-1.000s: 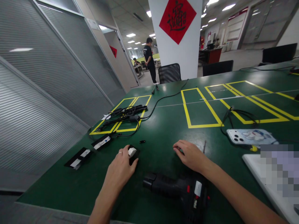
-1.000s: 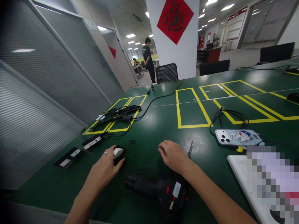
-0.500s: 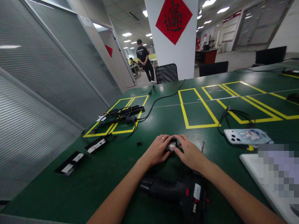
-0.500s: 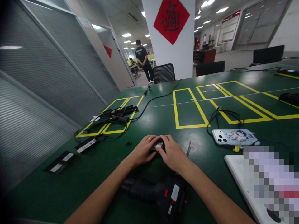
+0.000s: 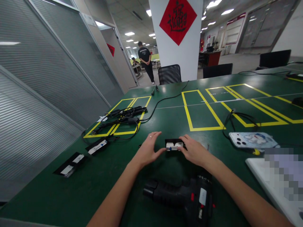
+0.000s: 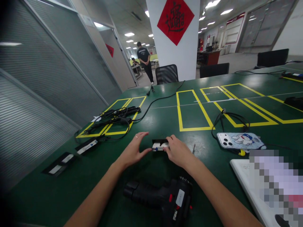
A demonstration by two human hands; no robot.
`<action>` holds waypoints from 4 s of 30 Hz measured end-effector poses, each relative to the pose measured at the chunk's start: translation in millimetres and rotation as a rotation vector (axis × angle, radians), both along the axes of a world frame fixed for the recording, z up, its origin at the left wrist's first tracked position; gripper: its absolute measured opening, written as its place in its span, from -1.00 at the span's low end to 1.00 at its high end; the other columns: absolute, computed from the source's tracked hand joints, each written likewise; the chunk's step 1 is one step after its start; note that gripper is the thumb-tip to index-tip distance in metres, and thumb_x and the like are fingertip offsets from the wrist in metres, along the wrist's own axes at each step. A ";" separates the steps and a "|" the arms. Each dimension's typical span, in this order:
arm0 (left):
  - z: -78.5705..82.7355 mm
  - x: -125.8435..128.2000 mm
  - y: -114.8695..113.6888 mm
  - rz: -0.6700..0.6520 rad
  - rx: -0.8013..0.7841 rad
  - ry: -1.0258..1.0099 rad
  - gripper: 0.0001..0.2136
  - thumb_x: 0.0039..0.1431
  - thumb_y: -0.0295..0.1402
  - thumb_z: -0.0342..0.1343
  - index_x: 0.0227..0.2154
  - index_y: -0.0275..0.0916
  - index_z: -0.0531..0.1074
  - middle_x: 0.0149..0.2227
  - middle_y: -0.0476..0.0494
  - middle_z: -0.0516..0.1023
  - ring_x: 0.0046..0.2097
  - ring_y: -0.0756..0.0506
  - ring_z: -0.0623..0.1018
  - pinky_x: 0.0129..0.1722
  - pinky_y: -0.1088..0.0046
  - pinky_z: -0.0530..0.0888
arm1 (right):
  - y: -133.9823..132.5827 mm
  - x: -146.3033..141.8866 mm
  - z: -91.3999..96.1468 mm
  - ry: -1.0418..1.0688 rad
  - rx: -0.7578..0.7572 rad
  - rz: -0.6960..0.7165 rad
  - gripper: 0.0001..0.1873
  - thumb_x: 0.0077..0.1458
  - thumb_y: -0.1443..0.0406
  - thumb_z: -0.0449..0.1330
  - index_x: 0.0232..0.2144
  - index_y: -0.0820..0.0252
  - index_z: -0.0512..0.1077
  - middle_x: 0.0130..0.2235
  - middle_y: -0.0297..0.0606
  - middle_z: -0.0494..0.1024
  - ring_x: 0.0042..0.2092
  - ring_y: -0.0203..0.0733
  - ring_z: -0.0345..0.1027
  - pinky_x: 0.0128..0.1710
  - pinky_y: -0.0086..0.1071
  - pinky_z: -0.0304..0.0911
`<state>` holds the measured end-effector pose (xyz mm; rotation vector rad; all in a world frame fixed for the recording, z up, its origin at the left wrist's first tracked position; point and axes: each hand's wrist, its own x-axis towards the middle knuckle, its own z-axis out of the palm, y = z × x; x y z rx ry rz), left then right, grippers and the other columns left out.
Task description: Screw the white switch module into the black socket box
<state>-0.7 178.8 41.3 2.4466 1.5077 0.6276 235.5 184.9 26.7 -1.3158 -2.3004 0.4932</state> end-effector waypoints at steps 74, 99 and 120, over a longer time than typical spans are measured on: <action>59.4 -95.0 -65.3 0.141 -0.777 -0.284 -0.79 0.04 -0.20 0.07 -0.34 -0.19 0.48 -0.33 -0.03 0.54 -0.27 -0.12 0.48 -0.27 0.39 0.37 | -43.7 -135.3 26.8 0.283 -0.270 0.035 -0.73 0.11 0.31 0.00 -0.24 0.26 0.47 -0.24 -0.12 0.50 -0.23 -0.21 0.36 -0.21 -0.36 0.20; 54.5 -86.2 -70.7 0.245 -0.751 -0.382 -0.80 0.01 -0.20 0.07 -0.36 -0.19 0.44 -0.40 -0.01 0.51 -0.32 -0.11 0.48 -0.29 0.36 0.38 | -51.4 -154.1 13.6 0.516 -0.626 -0.017 -0.80 -0.04 0.25 0.17 -0.42 0.24 0.54 -0.40 -0.20 0.56 -0.43 -0.33 0.38 -0.49 -0.52 0.14; 51.1 -78.6 -87.5 0.306 -0.720 -0.514 -0.82 -0.02 -0.24 0.14 -0.36 -0.20 0.46 -0.33 -0.07 0.57 -0.24 -0.17 0.52 -0.18 0.28 0.39 | -53.7 -148.9 19.5 0.564 -0.596 -0.040 -0.78 -0.02 0.29 0.13 -0.42 0.28 0.56 -0.43 -0.17 0.57 -0.44 -0.31 0.40 -0.55 -0.53 0.11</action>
